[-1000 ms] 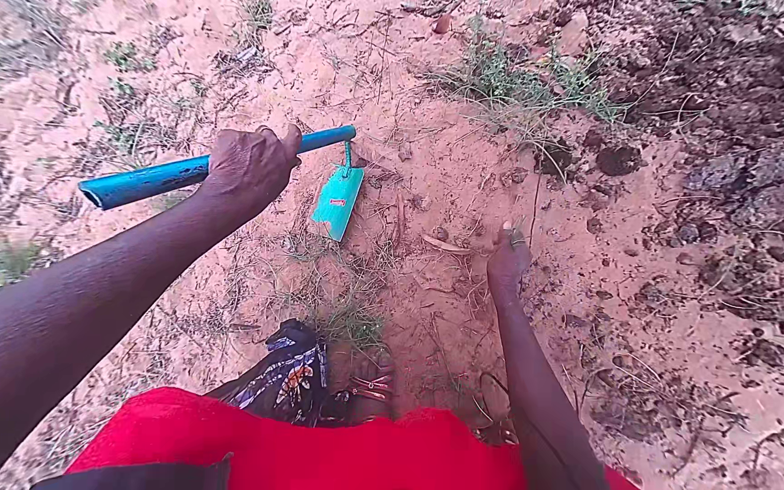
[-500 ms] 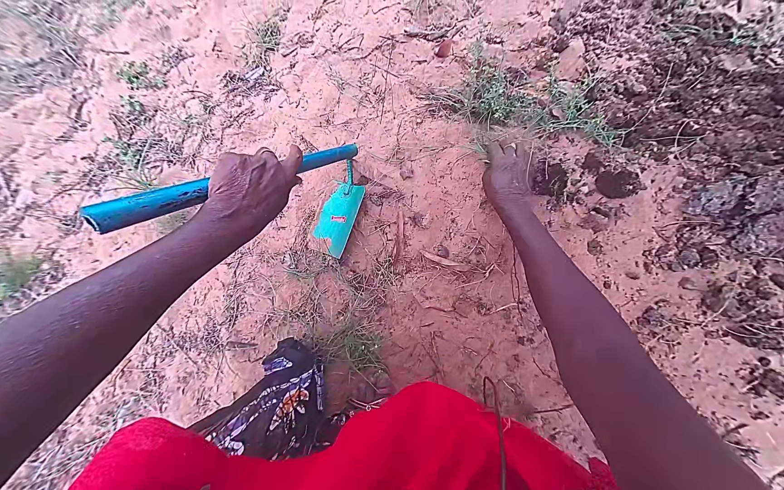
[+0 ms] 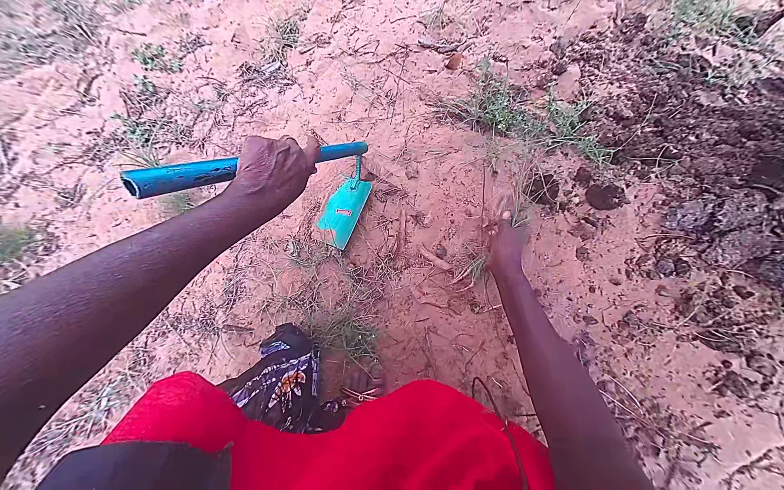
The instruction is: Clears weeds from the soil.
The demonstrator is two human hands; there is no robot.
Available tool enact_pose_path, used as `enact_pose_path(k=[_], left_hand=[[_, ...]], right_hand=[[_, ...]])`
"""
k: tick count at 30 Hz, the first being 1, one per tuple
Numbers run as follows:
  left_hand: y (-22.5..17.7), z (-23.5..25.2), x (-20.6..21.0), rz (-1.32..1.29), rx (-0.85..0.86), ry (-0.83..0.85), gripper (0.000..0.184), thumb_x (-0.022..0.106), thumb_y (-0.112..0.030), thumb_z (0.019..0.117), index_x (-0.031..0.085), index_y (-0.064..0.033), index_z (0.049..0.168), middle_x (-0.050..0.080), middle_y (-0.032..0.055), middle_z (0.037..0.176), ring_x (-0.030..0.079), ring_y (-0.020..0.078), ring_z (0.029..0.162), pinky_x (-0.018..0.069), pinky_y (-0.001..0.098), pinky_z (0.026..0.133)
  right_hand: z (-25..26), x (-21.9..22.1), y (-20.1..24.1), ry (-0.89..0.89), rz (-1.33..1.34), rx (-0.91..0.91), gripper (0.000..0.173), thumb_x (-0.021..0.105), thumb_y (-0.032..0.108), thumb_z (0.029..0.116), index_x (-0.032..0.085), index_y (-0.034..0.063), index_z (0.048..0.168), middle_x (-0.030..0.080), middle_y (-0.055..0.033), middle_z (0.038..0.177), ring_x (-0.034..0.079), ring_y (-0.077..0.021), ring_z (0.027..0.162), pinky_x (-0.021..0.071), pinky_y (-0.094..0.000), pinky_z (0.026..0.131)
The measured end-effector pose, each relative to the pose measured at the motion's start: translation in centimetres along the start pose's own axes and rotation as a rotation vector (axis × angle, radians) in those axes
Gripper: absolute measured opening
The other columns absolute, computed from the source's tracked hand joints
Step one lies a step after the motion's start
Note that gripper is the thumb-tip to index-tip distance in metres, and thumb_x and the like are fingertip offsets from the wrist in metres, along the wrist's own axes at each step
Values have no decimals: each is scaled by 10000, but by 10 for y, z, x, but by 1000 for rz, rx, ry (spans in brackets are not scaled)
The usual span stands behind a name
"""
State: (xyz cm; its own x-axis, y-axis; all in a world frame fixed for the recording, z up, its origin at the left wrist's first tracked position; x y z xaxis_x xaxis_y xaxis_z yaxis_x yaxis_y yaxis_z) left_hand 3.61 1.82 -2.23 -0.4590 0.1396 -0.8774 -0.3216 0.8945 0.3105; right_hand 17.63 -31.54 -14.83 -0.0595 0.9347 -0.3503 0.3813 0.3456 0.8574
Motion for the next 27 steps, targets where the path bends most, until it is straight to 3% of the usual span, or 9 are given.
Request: enact_pose_path(k=[3,5,7,10,13,17,19,21,27], left_hand=[[-3,-1,-3,7,0,11,367,454,-290,1110,515,-18,1348,632,299,936,671,510,830,505,598,642],[-2,1,-4,17,-7,11,362,451,-293,1111,515,-25,1345,633,288,925,671,500,816,503,588,633],[-3,0,-2,30,-15,19,353,447,-292,1112,515,-18,1323,630,282,919,672,493,804,505,580,622],[-4,1,-2,35,-17,8,353,446,-295,1112,524,-23,1323,635,278,918,674,485,803,505,575,631],[-1,4,3,37,-25,-8,364,446,-322,1111,525,-44,1333,634,268,901,674,477,783,505,570,618],[5,8,8,40,-19,-37,361,458,-336,1105,542,-61,1321,630,250,861,672,461,753,506,555,606],[7,7,9,43,-3,-38,357,466,-333,1103,544,-54,1312,619,249,841,668,460,729,503,550,583],[10,7,9,42,-5,-28,367,470,-351,1100,539,-68,1323,619,243,838,668,459,731,504,549,577],[11,9,10,57,-6,-2,377,463,-369,1099,520,-79,1334,616,248,836,671,464,744,509,557,588]], right_hand=[[-62,4,-29,277,-201,70,282,594,239,1056,612,-34,1126,554,-72,851,527,-135,722,467,-331,681],[-59,7,-19,282,-267,20,421,791,208,904,643,-22,1224,675,-162,1042,641,-221,947,528,-427,867],[-30,9,7,179,-302,-135,614,879,136,797,612,5,1335,670,-221,1199,654,-309,1103,532,-492,969],[30,15,62,103,-535,-283,718,838,149,847,514,8,1472,565,-322,1381,551,-476,1287,442,-630,1067],[93,41,88,135,-845,-284,522,716,96,901,550,-90,1360,552,-359,1363,549,-501,1290,456,-643,1052],[126,80,94,176,-1067,-494,391,628,99,945,630,-59,1302,546,-324,1405,456,-494,1386,403,-626,1118],[125,93,86,205,-1028,-598,390,529,66,996,608,-17,1368,565,-298,1412,450,-475,1410,357,-604,1168],[125,92,74,183,-880,-603,377,446,83,1054,573,-29,1390,623,-310,1335,558,-474,1320,420,-608,1117],[134,76,64,78,-240,-297,451,425,326,1120,587,-53,1304,664,-228,1142,644,-316,1032,491,-517,966]])
Point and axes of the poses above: each hand's wrist, its own z-axis towards the middle knuckle, its own x-axis out of the palm, y = z × x, the point moved 3 cm from there along z, towards the middle knuckle
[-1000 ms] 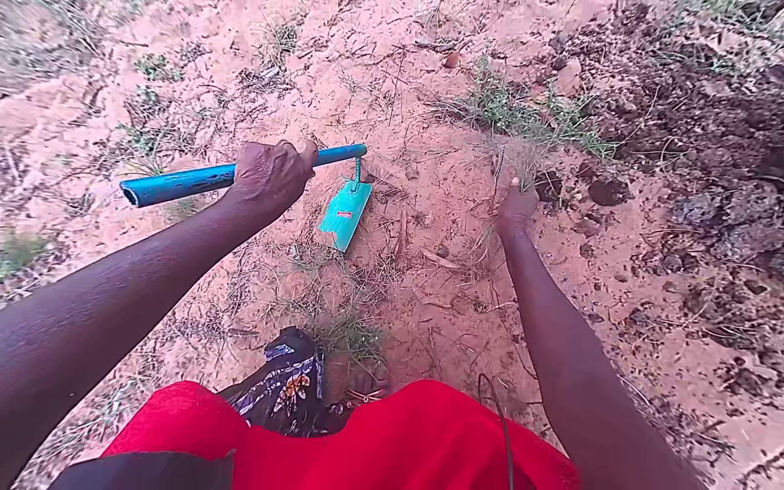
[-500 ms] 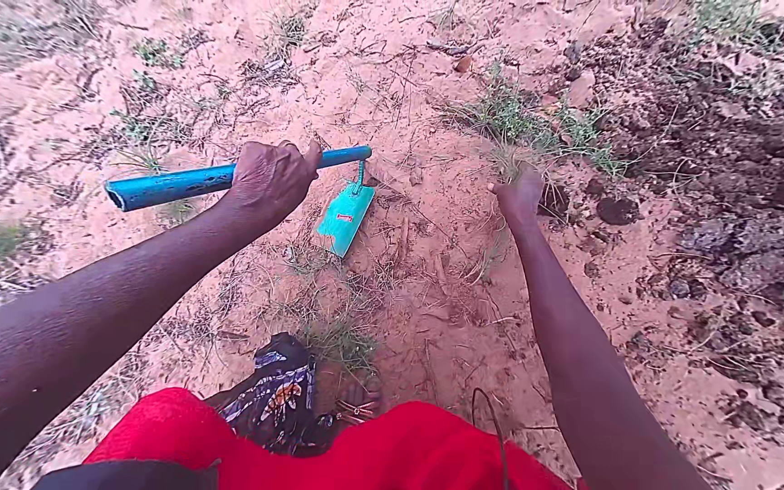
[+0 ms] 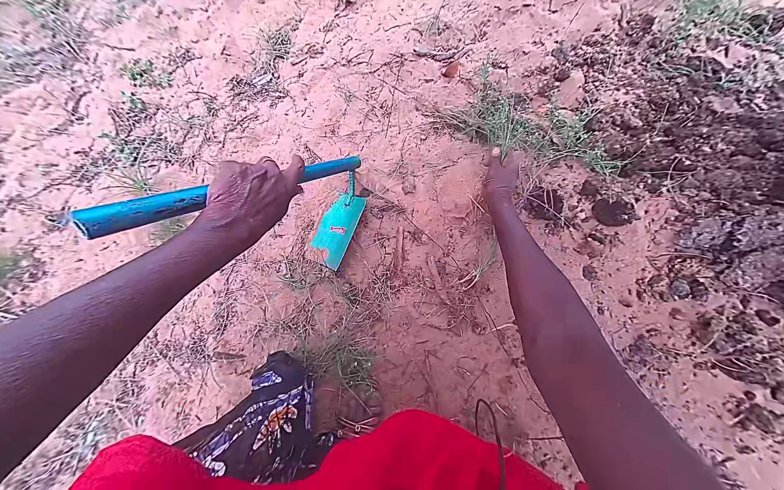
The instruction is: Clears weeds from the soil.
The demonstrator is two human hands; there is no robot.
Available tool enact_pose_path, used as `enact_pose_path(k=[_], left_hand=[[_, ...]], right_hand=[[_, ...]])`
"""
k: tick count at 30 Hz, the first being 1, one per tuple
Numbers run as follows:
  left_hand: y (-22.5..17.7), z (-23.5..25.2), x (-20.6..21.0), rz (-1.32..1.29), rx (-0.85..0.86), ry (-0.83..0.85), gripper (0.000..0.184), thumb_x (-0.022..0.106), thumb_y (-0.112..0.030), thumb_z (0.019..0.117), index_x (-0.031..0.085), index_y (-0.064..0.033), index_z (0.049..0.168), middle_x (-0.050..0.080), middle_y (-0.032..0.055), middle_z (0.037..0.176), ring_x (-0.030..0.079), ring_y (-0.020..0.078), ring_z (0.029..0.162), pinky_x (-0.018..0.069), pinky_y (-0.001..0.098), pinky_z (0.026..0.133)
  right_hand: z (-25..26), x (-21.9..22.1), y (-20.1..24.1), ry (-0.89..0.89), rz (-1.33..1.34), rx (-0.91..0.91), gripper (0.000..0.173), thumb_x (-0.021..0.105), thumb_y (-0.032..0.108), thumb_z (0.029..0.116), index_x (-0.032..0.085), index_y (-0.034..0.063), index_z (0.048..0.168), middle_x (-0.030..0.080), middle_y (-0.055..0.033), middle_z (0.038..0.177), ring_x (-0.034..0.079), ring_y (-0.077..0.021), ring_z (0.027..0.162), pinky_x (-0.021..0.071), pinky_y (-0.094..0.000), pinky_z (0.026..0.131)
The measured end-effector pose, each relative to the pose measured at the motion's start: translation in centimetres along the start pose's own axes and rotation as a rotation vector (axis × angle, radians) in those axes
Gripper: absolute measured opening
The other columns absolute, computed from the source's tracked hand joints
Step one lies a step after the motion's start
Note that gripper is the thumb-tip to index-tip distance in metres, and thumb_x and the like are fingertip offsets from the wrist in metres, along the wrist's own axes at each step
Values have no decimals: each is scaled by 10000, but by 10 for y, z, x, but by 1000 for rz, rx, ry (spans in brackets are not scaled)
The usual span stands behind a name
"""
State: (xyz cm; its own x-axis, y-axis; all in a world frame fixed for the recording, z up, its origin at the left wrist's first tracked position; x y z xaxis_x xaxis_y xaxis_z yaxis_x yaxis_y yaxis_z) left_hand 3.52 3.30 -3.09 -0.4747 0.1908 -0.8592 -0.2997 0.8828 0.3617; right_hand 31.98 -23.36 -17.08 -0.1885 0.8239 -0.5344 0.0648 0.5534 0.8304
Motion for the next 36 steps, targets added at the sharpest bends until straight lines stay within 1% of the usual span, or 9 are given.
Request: enact_pose_path(k=[3,6,8,14,17,21,27,31,36], left_hand=[[-5,-1,-4,-24,-14,27,378,470,-354,1099,515,-76,1351,631,267,884,671,486,772,513,587,622],[-7,-4,-5,-18,-18,34,392,460,-360,1101,508,-84,1376,639,268,914,677,478,794,515,581,634],[-6,-5,-7,-25,-11,17,398,463,-350,1102,514,-79,1389,645,276,927,680,481,809,519,584,645],[-8,-10,-10,-51,8,24,378,471,-309,1104,511,-46,1373,644,288,947,679,495,847,515,600,677],[-11,-9,-13,-52,1,25,367,477,-288,1102,515,-46,1376,651,283,948,680,493,857,514,604,679],[-15,-10,-13,-48,-15,28,358,469,-287,1104,521,-44,1362,653,281,954,682,490,870,513,601,683],[-16,-8,-12,-35,-29,39,375,457,-280,1108,503,-39,1393,647,298,979,677,499,869,512,608,689],[-11,-5,-10,-34,-30,40,372,433,-293,1116,501,-50,1389,641,297,962,673,508,851,508,607,669],[-9,-6,-9,-27,-34,53,376,428,-295,1118,490,-49,1395,636,304,967,670,516,842,506,615,657]], right_hand=[[-24,-6,-15,-14,7,63,439,453,326,1113,640,-62,1198,658,-216,1026,618,-303,905,488,-503,884],[-85,-11,-34,58,-119,98,460,479,320,1104,595,-62,1333,653,-302,1209,632,-422,1139,469,-585,1023],[-129,-12,-41,157,-205,69,396,478,263,1108,626,-68,1267,674,-306,1118,651,-430,1080,479,-589,981],[-190,-71,-29,149,-136,-28,266,575,222,1052,659,-28,1018,549,-33,737,513,-110,652,452,-337,677],[-174,-101,-16,-69,-109,-25,377,819,156,863,658,-33,1146,647,-99,865,597,-159,780,502,-377,773],[-128,-92,-23,61,-395,170,401,680,224,998,629,-46,1289,641,-326,1224,616,-467,1181,466,-625,1019],[-62,-64,14,65,-612,160,435,559,141,1018,516,-94,1383,604,-320,1330,600,-443,1270,487,-593,1038],[-21,-40,11,94,-648,-144,370,555,108,1016,605,-57,1343,548,-334,1406,484,-485,1378,370,-596,1163],[-7,-37,-26,-80,19,-72,356,538,191,1069,576,-49,1329,665,-182,1114,657,-200,947,531,-377,916]])
Point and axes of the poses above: each hand's wrist, its own z-axis towards the middle knuckle, its own x-axis out of the palm, y = z × x, the point moved 3 cm from there along z, towards the middle knuckle
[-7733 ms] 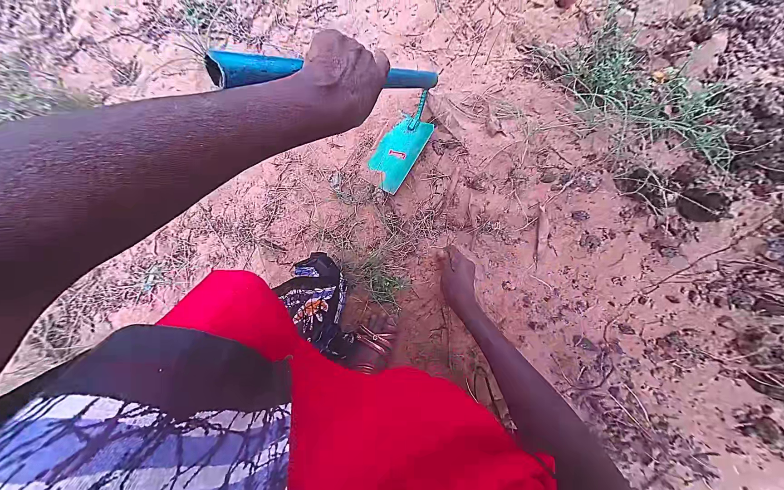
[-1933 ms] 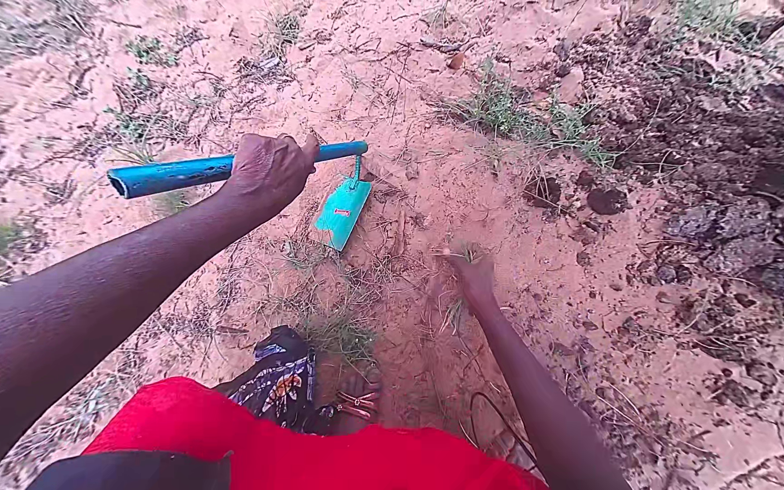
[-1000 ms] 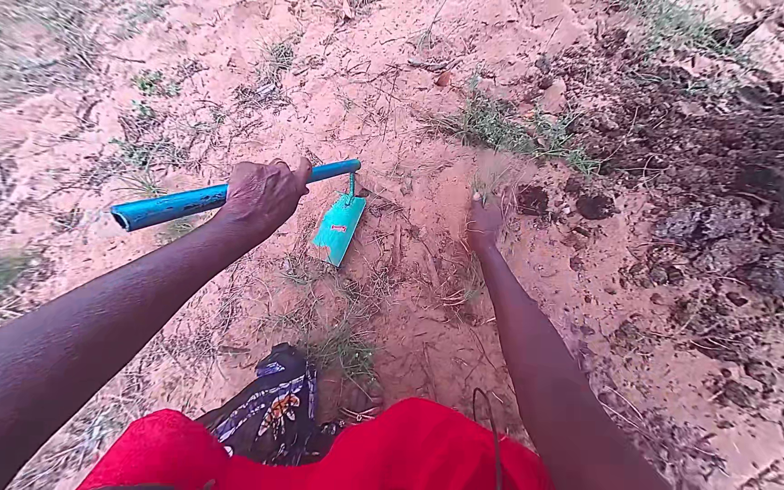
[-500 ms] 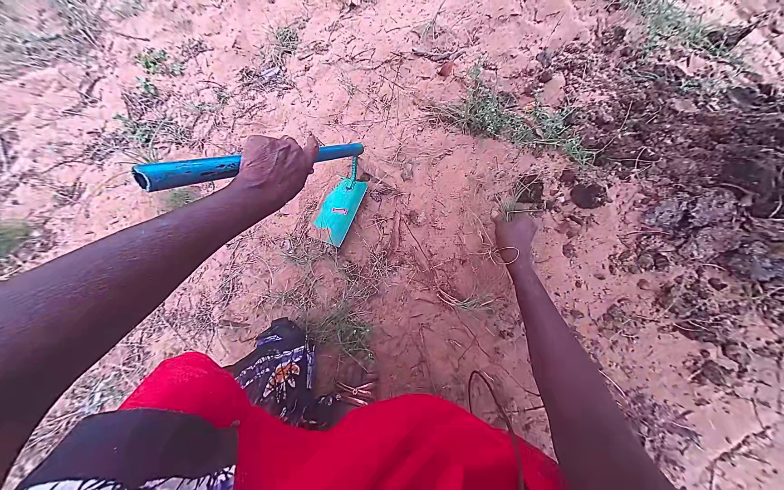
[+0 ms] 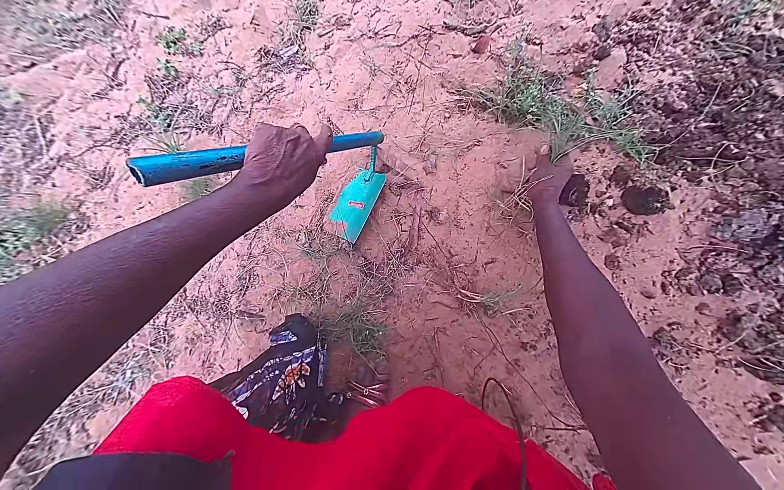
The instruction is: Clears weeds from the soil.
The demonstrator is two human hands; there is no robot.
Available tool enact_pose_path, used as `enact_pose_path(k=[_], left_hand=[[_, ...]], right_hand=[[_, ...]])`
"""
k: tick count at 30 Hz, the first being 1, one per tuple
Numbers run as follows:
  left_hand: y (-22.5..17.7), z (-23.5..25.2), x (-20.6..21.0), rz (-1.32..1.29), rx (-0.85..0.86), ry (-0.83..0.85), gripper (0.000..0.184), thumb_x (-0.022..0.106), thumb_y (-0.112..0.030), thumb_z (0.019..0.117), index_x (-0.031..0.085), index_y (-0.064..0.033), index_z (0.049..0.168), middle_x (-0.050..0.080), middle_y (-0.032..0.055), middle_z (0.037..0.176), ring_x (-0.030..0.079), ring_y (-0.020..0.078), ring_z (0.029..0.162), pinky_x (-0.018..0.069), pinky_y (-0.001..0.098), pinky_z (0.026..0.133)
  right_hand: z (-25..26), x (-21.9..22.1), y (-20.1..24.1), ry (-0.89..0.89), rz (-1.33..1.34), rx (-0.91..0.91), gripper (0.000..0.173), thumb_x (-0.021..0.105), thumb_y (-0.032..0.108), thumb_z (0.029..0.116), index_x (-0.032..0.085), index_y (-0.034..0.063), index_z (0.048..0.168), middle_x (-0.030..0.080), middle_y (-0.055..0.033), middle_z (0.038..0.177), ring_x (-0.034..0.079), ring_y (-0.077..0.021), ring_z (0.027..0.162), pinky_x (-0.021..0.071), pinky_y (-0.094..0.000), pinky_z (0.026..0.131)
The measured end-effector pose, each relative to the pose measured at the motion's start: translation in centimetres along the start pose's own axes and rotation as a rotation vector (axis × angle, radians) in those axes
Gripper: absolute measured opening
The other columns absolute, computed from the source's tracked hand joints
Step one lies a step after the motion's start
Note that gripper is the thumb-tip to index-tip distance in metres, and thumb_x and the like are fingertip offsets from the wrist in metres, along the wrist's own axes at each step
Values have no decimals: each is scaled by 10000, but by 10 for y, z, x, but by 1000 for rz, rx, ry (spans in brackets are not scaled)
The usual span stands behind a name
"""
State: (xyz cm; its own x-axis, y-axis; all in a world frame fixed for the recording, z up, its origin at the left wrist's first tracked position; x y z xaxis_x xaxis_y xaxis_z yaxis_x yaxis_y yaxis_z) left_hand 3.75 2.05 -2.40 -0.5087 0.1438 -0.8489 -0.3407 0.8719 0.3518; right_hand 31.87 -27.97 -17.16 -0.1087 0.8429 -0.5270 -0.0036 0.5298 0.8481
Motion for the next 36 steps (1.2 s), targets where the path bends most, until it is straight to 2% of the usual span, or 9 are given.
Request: enact_pose_path(k=[7,14,18,21,25,28,30,33,36], left_hand=[[-1,-1,-1,-7,11,-11,382,429,-280,1118,484,-43,1412,635,312,981,670,516,848,505,611,659],[3,-1,-2,-27,29,-31,336,419,-262,1120,507,-23,1339,631,299,931,668,515,841,497,604,645],[0,-3,-2,-37,32,-24,330,441,-255,1113,512,-12,1324,635,301,936,669,515,856,497,610,652],[-2,-2,-3,-17,23,-30,343,452,-257,1108,513,-16,1345,641,292,934,673,504,844,499,596,651],[-6,0,-3,-19,2,3,366,446,-247,1111,490,-27,1400,641,292,950,672,498,845,501,590,664],[-4,0,1,-15,-22,-8,378,447,-267,1112,499,-47,1415,643,283,944,675,484,823,507,581,661],[-2,3,4,-9,-17,-53,360,475,-292,1103,526,-70,1382,641,259,895,675,470,785,511,568,638],[1,4,14,10,2,-133,311,540,-284,1074,562,-98,1322,624,217,817,662,432,696,506,536,562],[3,3,15,23,1,-137,356,556,-284,1068,548,-113,1381,625,217,819,660,431,700,502,537,566]], right_hand=[[-75,-15,-7,34,-6,47,317,584,192,1045,635,-34,1261,672,-193,1090,633,-232,948,498,-466,911],[-158,-83,-34,-237,195,238,165,571,134,1044,597,-18,1105,510,35,735,464,-14,536,453,-208,546],[-146,-96,-18,-107,249,207,323,688,149,962,562,24,1232,562,19,894,533,-15,667,493,-219,634],[-121,-69,9,112,49,143,584,864,184,816,572,29,1298,619,-90,1028,583,-141,822,528,-380,743],[-61,-1,64,250,-384,-221,322,720,187,944,696,-64,1144,681,-299,1113,653,-442,1075,475,-620,959],[-18,66,74,484,-649,-405,357,669,79,950,661,-24,1293,590,-322,1344,565,-494,1278,447,-638,1069],[-3,103,61,603,-790,-506,371,697,62,912,675,-28,1271,569,-293,1394,479,-484,1360,372,-630,1140],[-9,117,43,633,-749,-479,295,622,126,981,677,-7,1238,664,-256,1277,572,-437,1294,428,-596,1105],[-13,101,46,497,-528,-324,294,520,133,1045,633,5,1284,703,-284,1160,680,-477,1113,517,-657,928]])
Point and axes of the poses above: each hand's wrist, its own z-axis towards the middle knuckle, its own x-axis out of the palm, y = z × x, the point moved 3 cm from there along z, towards the middle knuckle
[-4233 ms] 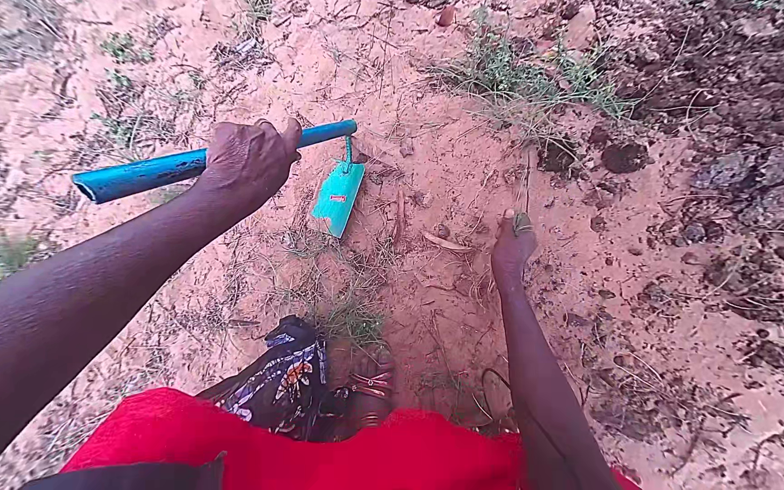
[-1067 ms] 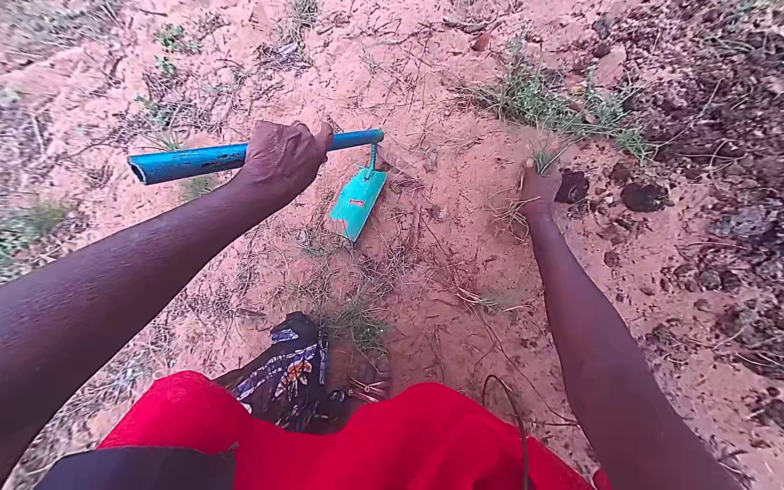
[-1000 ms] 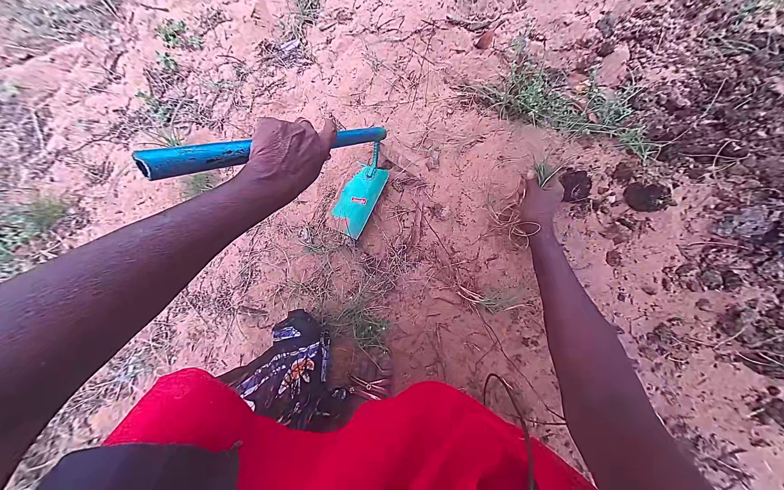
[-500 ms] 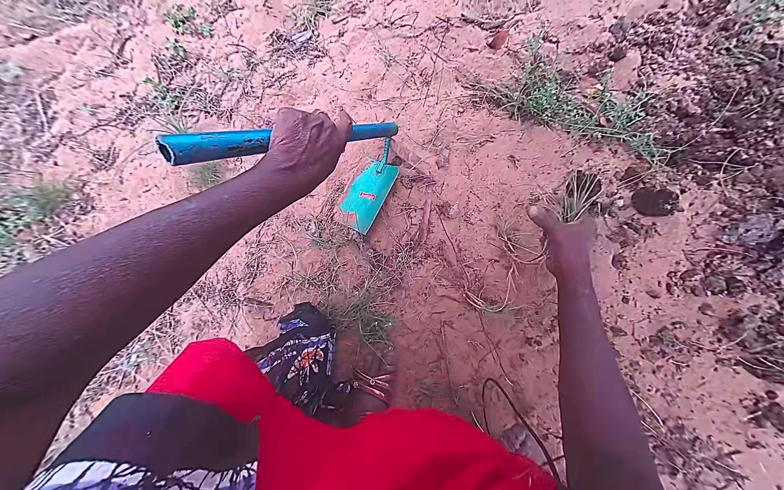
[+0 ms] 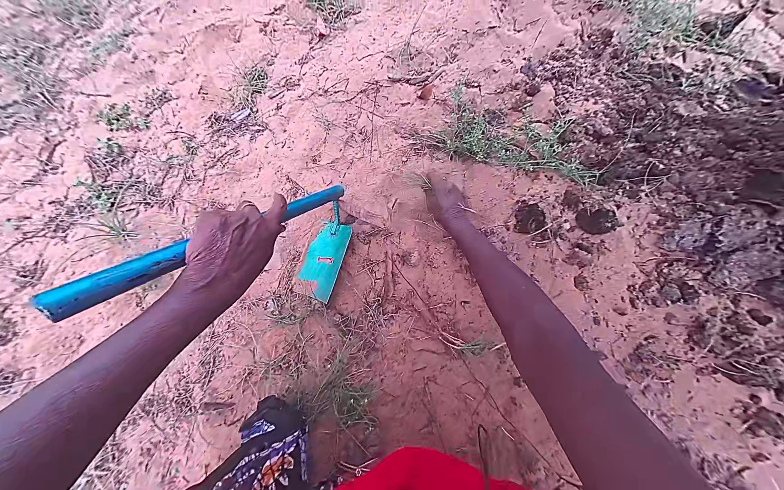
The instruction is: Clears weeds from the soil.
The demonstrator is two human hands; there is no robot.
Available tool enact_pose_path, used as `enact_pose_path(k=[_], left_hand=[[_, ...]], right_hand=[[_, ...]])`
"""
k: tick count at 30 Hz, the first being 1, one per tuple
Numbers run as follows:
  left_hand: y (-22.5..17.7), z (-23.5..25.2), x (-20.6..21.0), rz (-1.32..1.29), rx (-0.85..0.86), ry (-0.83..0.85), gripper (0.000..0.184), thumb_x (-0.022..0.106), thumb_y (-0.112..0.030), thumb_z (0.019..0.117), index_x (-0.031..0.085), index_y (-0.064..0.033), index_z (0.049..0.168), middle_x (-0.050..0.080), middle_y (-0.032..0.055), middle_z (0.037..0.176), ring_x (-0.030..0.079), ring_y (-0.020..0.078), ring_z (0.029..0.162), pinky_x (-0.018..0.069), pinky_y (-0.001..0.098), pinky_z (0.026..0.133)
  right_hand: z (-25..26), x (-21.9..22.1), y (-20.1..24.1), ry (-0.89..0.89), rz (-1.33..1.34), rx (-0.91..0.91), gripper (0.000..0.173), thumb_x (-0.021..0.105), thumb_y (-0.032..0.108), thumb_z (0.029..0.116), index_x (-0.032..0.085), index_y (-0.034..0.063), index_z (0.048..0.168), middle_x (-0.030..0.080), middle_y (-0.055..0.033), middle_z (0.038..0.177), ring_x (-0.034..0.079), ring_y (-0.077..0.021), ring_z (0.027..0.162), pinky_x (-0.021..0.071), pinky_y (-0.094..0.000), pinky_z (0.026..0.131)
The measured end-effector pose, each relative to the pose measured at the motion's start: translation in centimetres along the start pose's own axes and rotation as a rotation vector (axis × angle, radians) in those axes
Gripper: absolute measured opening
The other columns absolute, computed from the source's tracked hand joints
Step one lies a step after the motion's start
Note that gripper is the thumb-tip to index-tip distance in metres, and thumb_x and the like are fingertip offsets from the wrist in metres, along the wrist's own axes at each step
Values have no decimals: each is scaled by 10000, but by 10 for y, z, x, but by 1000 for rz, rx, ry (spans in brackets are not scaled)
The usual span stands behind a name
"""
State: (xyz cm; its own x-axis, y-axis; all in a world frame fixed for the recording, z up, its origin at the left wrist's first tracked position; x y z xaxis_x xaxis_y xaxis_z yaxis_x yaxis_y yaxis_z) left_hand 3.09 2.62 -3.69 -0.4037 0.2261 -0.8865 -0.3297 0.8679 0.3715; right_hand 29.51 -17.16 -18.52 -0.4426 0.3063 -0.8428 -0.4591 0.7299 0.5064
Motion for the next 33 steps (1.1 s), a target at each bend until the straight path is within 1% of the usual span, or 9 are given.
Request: enact_pose_path(k=[7,10,13,15,19,23,26,28,33], left_hand=[[0,1,2,5,10,24,376,541,-322,1072,533,-139,1401,632,230,849,672,432,723,519,535,586],[4,0,4,2,14,33,370,536,-328,1074,527,-139,1393,633,228,849,673,435,722,518,542,583],[4,3,3,-21,20,-4,357,562,-318,1064,546,-128,1366,629,226,835,669,438,716,511,546,575],[6,1,11,-18,40,-17,365,591,-309,1050,539,-126,1361,622,221,813,661,437,692,506,548,552],[9,4,11,-39,36,-21,355,600,-333,1043,562,-132,1333,629,230,819,668,455,720,510,563,565],[6,2,10,-22,22,-16,324,577,-350,1052,562,-129,1289,633,221,820,675,451,730,517,561,573],[4,4,12,-43,8,-10,351,559,-339,1062,548,-135,1348,639,249,862,673,474,759,521,589,602],[4,3,13,-34,6,-10,342,553,-341,1065,550,-140,1341,634,239,853,671,463,748,518,578,598],[8,5,15,-24,9,-12,339,543,-358,1066,541,-144,1329,620,228,812,667,456,725,513,568,576]], right_hand=[[-13,-28,-23,-144,225,331,395,454,234,1103,572,72,1444,674,-269,1277,636,-445,1224,473,-617,1044],[-72,-11,-33,-208,373,403,365,468,249,1105,621,22,1346,674,-284,1213,640,-444,1165,478,-620,1009],[-141,-11,-27,-213,362,429,311,571,202,1056,662,-38,1232,706,-264,1069,682,-385,1045,502,-545,958],[-175,-22,-25,-172,429,441,450,746,299,954,650,-18,1258,707,-224,1041,676,-333,1001,510,-523,933],[-201,-96,-39,-309,530,424,711,931,207,756,579,4,1339,675,-224,1092,649,-321,1004,521,-530,899],[-200,-182,-103,-552,307,555,470,814,161,855,641,7,1265,684,-264,1106,659,-424,1007,500,-653,854],[-178,-241,-149,-619,50,680,338,632,148,963,655,-49,1237,626,-324,1258,584,-485,1221,429,-670,1014],[-158,-268,-171,-539,-123,667,338,595,79,967,648,-80,1261,536,-354,1385,531,-518,1294,420,-678,1054],[-107,-273,-216,-147,-380,574,347,684,90,925,680,-35,1249,550,-384,1356,538,-573,1259,443,-765,957]])
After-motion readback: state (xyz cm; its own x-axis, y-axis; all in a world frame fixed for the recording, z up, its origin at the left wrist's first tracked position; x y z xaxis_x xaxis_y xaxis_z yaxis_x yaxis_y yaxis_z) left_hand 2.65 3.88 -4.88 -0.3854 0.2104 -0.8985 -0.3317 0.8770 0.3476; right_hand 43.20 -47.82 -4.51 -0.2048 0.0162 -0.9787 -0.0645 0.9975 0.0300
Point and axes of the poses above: each hand's wrist, its own z-axis towards the middle knuckle, its own x-axis out of the palm, y = z × x, the point moved 3 cm from there along z, towards the middle knuckle
